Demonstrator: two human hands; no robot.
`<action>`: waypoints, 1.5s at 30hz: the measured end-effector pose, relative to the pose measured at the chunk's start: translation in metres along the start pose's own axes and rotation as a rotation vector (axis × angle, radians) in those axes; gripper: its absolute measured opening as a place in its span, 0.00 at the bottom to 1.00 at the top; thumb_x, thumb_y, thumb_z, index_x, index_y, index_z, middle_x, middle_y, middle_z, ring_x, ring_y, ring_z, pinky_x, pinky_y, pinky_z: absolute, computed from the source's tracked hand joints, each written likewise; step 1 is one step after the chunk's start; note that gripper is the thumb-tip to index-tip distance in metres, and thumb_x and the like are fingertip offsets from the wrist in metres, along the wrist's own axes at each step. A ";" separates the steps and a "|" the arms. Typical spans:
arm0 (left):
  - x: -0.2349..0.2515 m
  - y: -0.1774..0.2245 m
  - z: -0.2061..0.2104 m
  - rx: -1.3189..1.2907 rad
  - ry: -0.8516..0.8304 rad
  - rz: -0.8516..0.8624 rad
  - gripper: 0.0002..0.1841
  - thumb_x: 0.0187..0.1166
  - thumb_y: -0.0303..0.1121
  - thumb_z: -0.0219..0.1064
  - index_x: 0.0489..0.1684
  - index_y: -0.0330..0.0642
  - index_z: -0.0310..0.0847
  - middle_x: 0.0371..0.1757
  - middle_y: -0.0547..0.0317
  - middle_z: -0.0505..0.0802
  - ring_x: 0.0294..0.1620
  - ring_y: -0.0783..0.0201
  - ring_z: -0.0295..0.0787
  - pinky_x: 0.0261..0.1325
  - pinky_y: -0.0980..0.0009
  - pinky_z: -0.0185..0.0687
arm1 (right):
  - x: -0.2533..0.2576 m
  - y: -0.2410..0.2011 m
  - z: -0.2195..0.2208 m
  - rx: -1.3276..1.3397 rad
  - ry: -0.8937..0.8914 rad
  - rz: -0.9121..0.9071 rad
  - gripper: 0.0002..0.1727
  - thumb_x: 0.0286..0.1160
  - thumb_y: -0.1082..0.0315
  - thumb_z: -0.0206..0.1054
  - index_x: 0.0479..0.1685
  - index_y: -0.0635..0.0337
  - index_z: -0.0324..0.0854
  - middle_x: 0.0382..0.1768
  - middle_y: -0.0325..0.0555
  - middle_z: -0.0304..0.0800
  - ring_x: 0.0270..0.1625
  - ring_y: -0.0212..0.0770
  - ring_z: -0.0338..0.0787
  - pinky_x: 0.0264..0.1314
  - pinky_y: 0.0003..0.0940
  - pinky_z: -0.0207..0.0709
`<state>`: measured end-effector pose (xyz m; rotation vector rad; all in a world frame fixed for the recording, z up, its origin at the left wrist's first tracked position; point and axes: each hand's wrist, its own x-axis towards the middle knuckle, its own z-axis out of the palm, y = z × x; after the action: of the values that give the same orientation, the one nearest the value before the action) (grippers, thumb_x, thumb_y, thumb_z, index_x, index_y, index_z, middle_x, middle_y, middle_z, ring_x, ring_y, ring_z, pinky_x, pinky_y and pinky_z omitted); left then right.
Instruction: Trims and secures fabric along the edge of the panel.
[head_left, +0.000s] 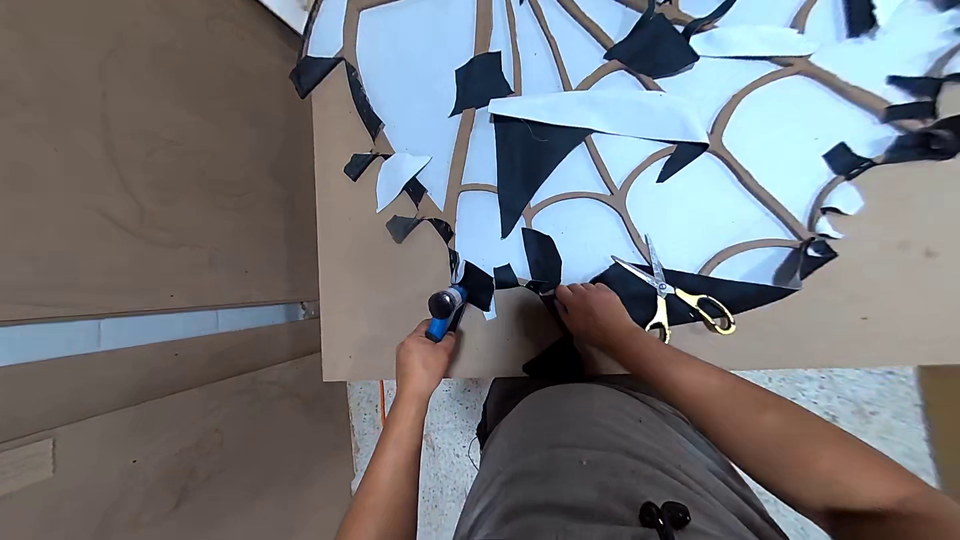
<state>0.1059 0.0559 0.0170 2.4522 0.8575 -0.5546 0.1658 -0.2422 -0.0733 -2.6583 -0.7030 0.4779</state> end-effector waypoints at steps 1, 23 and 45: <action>0.003 -0.003 -0.001 -0.014 -0.011 -0.003 0.11 0.76 0.42 0.75 0.48 0.48 0.91 0.32 0.50 0.94 0.35 0.49 0.92 0.43 0.39 0.86 | -0.002 0.009 -0.003 0.017 -0.020 -0.032 0.15 0.89 0.59 0.56 0.47 0.59 0.85 0.41 0.54 0.92 0.49 0.57 0.93 0.52 0.56 0.84; 0.010 -0.009 -0.001 -0.081 -0.030 -0.043 0.11 0.76 0.41 0.75 0.49 0.47 0.91 0.30 0.55 0.95 0.30 0.57 0.95 0.41 0.50 0.93 | -0.013 0.023 0.004 0.113 0.109 -0.294 0.08 0.79 0.74 0.61 0.49 0.60 0.83 0.49 0.51 0.89 0.53 0.52 0.91 0.53 0.47 0.87; 0.010 -0.011 0.003 -0.056 0.020 -0.042 0.11 0.75 0.41 0.76 0.48 0.49 0.92 0.31 0.55 0.95 0.31 0.56 0.95 0.43 0.46 0.91 | -0.010 0.011 0.015 -0.037 0.120 -0.123 0.18 0.86 0.54 0.61 0.34 0.57 0.85 0.26 0.48 0.88 0.34 0.51 0.91 0.39 0.51 0.83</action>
<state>0.1046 0.0666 0.0062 2.3979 0.9224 -0.5151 0.1558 -0.2533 -0.0889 -2.6324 -0.8389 0.2721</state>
